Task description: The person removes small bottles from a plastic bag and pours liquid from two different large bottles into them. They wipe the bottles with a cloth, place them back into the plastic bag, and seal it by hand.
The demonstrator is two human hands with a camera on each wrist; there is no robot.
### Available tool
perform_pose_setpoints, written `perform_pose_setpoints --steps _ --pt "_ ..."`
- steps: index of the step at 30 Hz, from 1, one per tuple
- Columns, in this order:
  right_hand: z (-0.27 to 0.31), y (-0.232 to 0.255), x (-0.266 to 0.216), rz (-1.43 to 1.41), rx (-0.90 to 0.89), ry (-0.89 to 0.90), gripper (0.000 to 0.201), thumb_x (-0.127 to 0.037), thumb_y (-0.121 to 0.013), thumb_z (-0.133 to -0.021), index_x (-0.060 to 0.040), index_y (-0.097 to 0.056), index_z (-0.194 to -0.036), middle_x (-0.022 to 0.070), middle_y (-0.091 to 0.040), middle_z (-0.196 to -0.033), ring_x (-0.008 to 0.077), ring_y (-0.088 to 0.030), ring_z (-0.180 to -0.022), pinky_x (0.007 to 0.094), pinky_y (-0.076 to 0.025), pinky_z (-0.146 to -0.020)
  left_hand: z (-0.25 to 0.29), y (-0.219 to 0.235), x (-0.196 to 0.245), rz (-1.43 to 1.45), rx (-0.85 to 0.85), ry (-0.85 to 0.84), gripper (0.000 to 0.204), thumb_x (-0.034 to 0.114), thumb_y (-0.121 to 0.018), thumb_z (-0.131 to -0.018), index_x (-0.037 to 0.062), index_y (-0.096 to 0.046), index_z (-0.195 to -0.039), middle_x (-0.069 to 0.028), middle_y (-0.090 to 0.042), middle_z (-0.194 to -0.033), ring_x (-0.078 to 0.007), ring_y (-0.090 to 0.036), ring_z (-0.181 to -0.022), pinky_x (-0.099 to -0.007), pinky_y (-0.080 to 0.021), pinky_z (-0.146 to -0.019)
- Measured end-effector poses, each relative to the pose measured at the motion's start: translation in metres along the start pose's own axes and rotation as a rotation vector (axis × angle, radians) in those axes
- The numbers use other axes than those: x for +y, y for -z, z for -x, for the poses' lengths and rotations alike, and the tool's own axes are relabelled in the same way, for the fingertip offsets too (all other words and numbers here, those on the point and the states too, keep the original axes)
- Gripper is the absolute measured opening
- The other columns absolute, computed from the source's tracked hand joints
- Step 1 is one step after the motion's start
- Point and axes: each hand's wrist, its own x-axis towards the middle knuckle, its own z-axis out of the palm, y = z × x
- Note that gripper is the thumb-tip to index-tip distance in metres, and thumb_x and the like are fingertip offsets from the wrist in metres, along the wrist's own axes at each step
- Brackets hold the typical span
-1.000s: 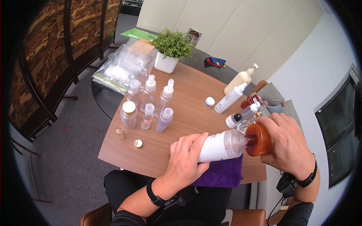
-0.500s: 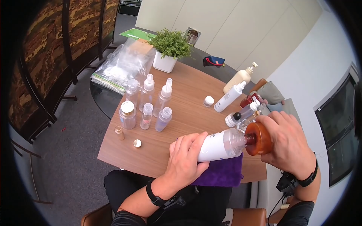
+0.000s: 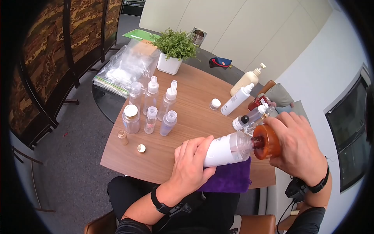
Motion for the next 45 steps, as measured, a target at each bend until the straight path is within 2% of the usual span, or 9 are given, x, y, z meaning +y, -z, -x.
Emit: perform_pose_setpoints --steps 14,16,21,23,24,26,27,32,45 --pt "-0.010 0.009 -0.008 0.111 0.015 0.040 0.075 -0.006 -0.093 -0.056 -0.0086 -0.066 -0.126 0.0098 -0.062 -0.106 0.0318 -0.061 -0.102 0.0413 -0.048 -0.091 -0.001 0.001 -0.001 0.019 0.030 -0.005 0.085 0.009 -0.088 -0.075 0.0068 -0.054 -0.153 -0.0139 -0.063 -0.132 -0.0352 -0.063 -0.116 -0.0487 -0.047 -0.099" --pt "-0.012 0.009 -0.009 0.138 0.020 0.045 0.073 -0.005 -0.092 -0.057 -0.0091 -0.066 -0.124 0.0098 -0.063 -0.106 0.0317 -0.061 -0.101 0.0414 -0.048 -0.091 -0.001 0.001 -0.001 0.008 0.005 -0.009 0.090 0.008 -0.092 -0.071 0.0021 -0.052 -0.151 -0.0194 -0.063 -0.134 -0.0399 -0.063 -0.120 -0.0512 -0.047 -0.103" --pt "-0.016 0.011 -0.015 0.208 0.058 0.062 0.065 -0.002 -0.089 -0.058 -0.0101 -0.065 -0.119 0.0097 -0.063 -0.105 0.0316 -0.062 -0.101 0.0424 -0.048 -0.092 -0.001 0.002 -0.001 0.007 0.013 -0.007 0.090 0.008 -0.092 -0.072 0.0021 -0.051 -0.152 -0.0199 -0.062 -0.135 -0.0404 -0.062 -0.120 -0.0514 -0.046 -0.104" --pt "-0.019 0.014 -0.019 0.269 0.114 0.091 0.023 -0.004 -0.072 -0.084 -0.0089 -0.066 -0.106 0.0095 -0.062 -0.095 0.0277 -0.063 -0.098 0.0395 -0.048 -0.087 0.000 0.001 -0.002 0.007 0.014 -0.004 0.090 0.008 -0.092 -0.073 0.0021 -0.051 -0.152 -0.0200 -0.062 -0.135 -0.0407 -0.062 -0.121 -0.0515 -0.046 -0.104" --pt "-0.020 0.014 -0.020 0.268 0.115 0.092 0.023 -0.004 -0.072 -0.084 -0.0089 -0.066 -0.106 0.0095 -0.062 -0.095 0.0277 -0.063 -0.098 0.0395 -0.048 -0.087 0.000 0.001 -0.002 0.007 0.020 -0.005 0.090 0.008 -0.093 -0.073 0.0021 -0.050 -0.152 -0.0200 -0.062 -0.135 -0.0408 -0.062 -0.121 -0.0516 -0.046 -0.104" --pt "-0.022 0.013 -0.022 0.275 0.095 0.064 0.050 0.004 -0.082 -0.068 -0.0092 -0.065 -0.114 0.0084 -0.063 -0.100 0.0303 -0.062 -0.100 0.0426 -0.049 -0.092 0.000 0.000 -0.002 0.005 0.026 -0.005 0.089 0.009 -0.093 -0.074 0.0020 -0.050 -0.152 -0.0200 -0.062 -0.135 -0.0410 -0.062 -0.121 -0.0518 -0.046 -0.105" --pt "-0.024 0.015 -0.024 0.274 0.096 0.064 0.050 0.004 -0.082 -0.068 -0.0092 -0.065 -0.114 0.0084 -0.063 -0.100 0.0303 -0.062 -0.100 0.0426 -0.049 -0.092 0.000 0.000 -0.002 0.005 0.028 -0.001 0.089 0.009 -0.093 -0.074 0.0019 -0.050 -0.152 -0.0201 -0.062 -0.135 -0.0411 -0.062 -0.121 -0.0517 -0.046 -0.105" --pt "-0.031 0.018 -0.032 0.315 0.109 0.067 0.036 0.004 -0.077 -0.077 -0.0087 -0.064 -0.108 0.0070 -0.060 -0.094 0.0273 -0.062 -0.097 0.0413 -0.049 -0.091 0.001 -0.001 -0.003 0.003 0.027 0.030 0.090 0.009 -0.092 -0.075 0.0013 -0.049 -0.153 -0.0204 -0.062 -0.135 -0.0415 -0.062 -0.122 -0.0515 -0.046 -0.106" --pt "-0.055 0.028 -0.063 0.232 0.294 0.187 0.020 -0.007 -0.076 -0.078 -0.0102 -0.059 -0.089 0.0046 -0.057 -0.086 0.0225 -0.060 -0.091 0.0362 -0.048 -0.086 0.003 0.004 -0.002 0.037 0.066 0.090 0.090 0.003 -0.093 -0.076 -0.0011 -0.045 -0.153 -0.0227 -0.062 -0.134 -0.0424 -0.064 -0.121 -0.0476 -0.054 -0.102"
